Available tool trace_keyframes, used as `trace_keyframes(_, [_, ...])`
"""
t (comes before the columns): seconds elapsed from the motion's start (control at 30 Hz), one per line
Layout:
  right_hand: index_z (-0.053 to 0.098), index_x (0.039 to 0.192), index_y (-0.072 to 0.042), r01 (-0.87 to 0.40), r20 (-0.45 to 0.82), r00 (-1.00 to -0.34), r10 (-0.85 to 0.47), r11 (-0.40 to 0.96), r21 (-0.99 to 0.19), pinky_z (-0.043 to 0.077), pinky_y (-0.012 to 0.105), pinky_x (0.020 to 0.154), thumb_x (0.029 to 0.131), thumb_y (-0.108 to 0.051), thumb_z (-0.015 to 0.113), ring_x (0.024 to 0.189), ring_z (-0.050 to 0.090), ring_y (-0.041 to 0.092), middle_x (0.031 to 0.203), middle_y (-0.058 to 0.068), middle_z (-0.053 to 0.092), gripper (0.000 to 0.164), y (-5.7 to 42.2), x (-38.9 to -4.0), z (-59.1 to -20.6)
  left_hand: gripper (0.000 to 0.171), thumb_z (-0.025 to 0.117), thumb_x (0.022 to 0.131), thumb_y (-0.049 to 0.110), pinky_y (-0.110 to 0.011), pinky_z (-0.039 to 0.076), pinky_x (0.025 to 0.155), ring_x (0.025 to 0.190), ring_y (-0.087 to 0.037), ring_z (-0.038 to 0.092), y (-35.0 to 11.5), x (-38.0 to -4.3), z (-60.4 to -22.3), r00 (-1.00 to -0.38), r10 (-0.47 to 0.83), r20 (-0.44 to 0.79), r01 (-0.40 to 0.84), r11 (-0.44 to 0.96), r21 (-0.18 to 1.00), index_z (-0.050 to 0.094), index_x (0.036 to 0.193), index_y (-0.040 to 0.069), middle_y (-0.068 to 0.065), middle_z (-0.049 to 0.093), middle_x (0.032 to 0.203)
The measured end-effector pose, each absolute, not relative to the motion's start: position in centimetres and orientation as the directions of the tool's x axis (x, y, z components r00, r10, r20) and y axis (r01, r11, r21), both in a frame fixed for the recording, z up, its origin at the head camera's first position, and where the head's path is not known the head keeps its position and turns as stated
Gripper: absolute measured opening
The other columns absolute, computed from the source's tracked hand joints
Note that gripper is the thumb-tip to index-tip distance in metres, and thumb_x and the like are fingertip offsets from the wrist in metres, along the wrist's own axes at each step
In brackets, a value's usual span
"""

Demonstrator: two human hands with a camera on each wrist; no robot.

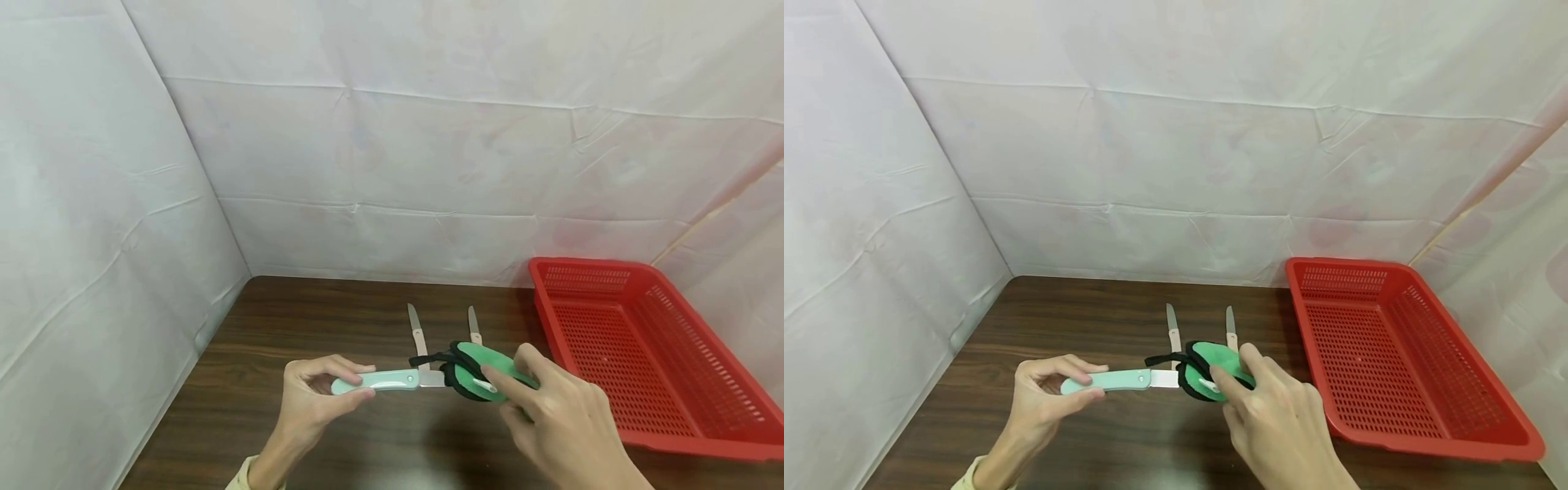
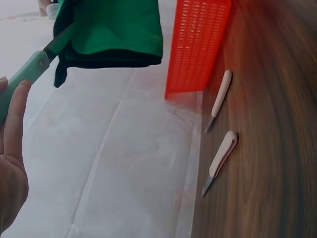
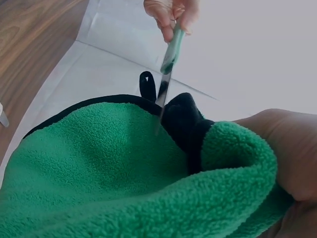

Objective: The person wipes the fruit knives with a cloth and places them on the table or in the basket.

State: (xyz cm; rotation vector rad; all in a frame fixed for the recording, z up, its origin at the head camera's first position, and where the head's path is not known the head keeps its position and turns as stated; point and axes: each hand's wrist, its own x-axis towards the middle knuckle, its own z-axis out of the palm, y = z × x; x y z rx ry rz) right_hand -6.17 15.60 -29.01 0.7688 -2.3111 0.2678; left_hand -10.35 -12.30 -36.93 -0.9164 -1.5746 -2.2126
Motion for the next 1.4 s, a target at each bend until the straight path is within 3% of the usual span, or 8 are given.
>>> trace_keyframes(0.2, [0.068,0.090,-0.021,-0.622,0.698,-0.563,-0.442,0.783,-0.005,0.017,0.009,0.036,0.062,-0.012,0.054,0.048,0.031,0.000,0.079,-0.005,0.046,0.032,15.4,-6.3,-28.5,0.027,0.067,0.058,-0.022,-0.031,0.051,0.057,0.075,-0.035,0.062,-12.0,-10.4,-36.9,-0.767,0.154,0.623,0.543,-0.362,0.758,0.065,0.075,-0.001,-0.020,0.065,0.080])
trace_keyframes(0.43, [0.068,0.088,-0.021,-0.647,0.707,-0.550,-0.444,0.762,-0.024,0.021,0.013,0.034,0.071,-0.015,0.050,0.051,0.034,0.005,0.077,-0.003,0.044,0.026,14.4,-6.5,-27.9,0.026,0.068,0.059,-0.021,-0.030,0.051,0.054,0.077,-0.036,0.062,-11.3,-10.6,-36.8,-0.756,0.180,0.629,0.546,-0.357,0.758,0.066,0.076,-0.001,-0.021,0.065,0.078])
trace_keyframes(0.7, [0.067,0.091,-0.019,-0.667,0.702,-0.530,-0.476,0.745,0.002,0.026,0.017,0.032,0.084,-0.022,0.033,0.055,0.044,0.011,0.077,0.002,0.044,0.035,13.5,-6.4,-27.6,0.023,0.070,0.059,-0.017,-0.030,0.050,0.048,0.076,-0.034,0.062,-10.6,-10.6,-36.6,-0.778,0.177,0.603,0.529,-0.332,0.781,0.066,0.075,0.000,-0.019,0.065,0.078])
trace_keyframes(0.87, [0.067,0.089,-0.019,-0.673,0.689,-0.517,-0.508,0.738,0.039,0.022,0.012,0.033,0.084,-0.021,0.033,0.053,0.039,0.009,0.078,0.003,0.045,0.034,13.0,-6.2,-27.8,0.023,0.071,0.059,-0.016,-0.031,0.051,0.049,0.074,-0.032,0.063,-10.3,-10.7,-36.6,-0.786,0.166,0.595,0.526,-0.325,0.786,0.066,0.074,0.001,-0.018,0.065,0.077])
trace_keyframes(1.0, [0.067,0.093,-0.019,-0.667,0.653,-0.544,-0.526,0.743,0.043,0.026,0.011,0.035,0.078,-0.019,0.054,0.054,0.039,0.008,0.081,0.004,0.048,0.020,13.0,-6.0,-28.0,0.024,0.071,0.059,-0.016,-0.030,0.051,0.051,0.074,-0.032,0.062,-10.2,-10.6,-36.6,-0.787,0.152,0.598,0.530,-0.327,0.782,0.066,0.074,0.002,-0.020,0.064,0.077])
trace_keyframes(1.07, [0.067,0.093,-0.020,-0.660,0.642,-0.556,-0.529,0.750,0.046,0.027,0.011,0.035,0.067,-0.015,0.066,0.055,0.042,0.009,0.083,0.005,0.049,0.027,13.0,-5.9,-28.1,0.024,0.071,0.059,-0.016,-0.030,0.051,0.051,0.074,-0.032,0.062,-10.1,-10.6,-36.6,-0.790,0.150,0.594,0.526,-0.331,0.783,0.066,0.074,0.002,-0.020,0.064,0.078])
trace_keyframes(1.3, [0.067,0.090,-0.021,-0.636,0.625,-0.572,-0.531,0.769,0.071,0.025,0.010,0.035,0.065,-0.014,0.065,0.055,0.039,0.008,0.079,0.002,0.045,0.026,13.3,-5.9,-28.5,0.024,0.070,0.058,-0.018,-0.030,0.051,0.052,0.073,-0.033,0.063,-10.2,-10.5,-36.5,-0.805,0.139,0.576,0.497,-0.373,0.784,0.065,0.072,0.001,-0.018,0.066,0.079])
trace_keyframes(1.4, [0.067,0.091,-0.022,-0.622,0.601,-0.602,-0.526,0.781,0.060,0.026,0.009,0.036,0.050,-0.012,0.077,0.056,0.039,0.007,0.079,0.000,0.044,0.044,13.6,-5.8,-28.6,0.025,0.070,0.058,-0.018,-0.030,0.051,0.054,0.074,-0.035,0.062,-10.4,-10.5,-36.5,-0.800,0.128,0.587,0.506,-0.382,0.773,0.064,0.071,0.002,-0.018,0.066,0.079])
